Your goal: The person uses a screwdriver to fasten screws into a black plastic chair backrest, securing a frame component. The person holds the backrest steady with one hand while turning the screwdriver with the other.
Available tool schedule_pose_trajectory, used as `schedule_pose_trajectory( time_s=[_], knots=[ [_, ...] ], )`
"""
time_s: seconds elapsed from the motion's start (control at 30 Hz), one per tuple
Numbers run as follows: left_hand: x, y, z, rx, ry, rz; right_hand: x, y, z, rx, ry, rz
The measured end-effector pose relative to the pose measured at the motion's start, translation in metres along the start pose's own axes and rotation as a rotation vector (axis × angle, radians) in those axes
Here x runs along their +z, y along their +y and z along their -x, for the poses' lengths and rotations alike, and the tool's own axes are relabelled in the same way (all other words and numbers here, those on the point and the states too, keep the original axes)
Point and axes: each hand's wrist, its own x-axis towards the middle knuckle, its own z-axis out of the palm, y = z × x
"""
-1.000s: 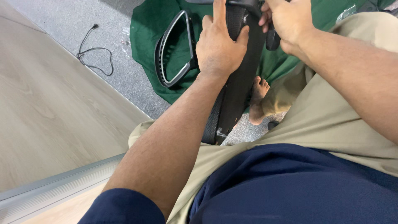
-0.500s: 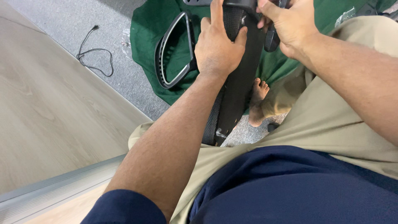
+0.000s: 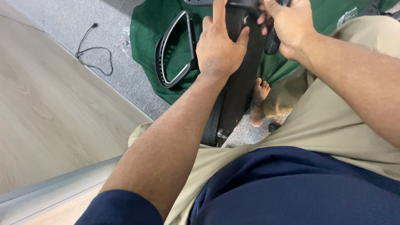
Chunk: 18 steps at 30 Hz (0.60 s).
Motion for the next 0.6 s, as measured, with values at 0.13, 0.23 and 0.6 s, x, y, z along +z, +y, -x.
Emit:
schedule_pose_trajectory(
  time_s=[0.13,0.23,0.6],
  knots=[
    [0.0,0.0,0.0,-0.002,-0.004,-0.004,-0.003,-0.004,-0.003,0.203,0.0,-0.094],
    [-0.001,0.0,0.0,-0.002,-0.001,0.013,-0.003,-0.001,-0.003,0.172,0.057,-0.07],
    [-0.001,0.007,0.0,-0.011,-0.017,-0.015,0.0,0.004,-0.001,-0.084,0.111,-0.035]
  ],
)
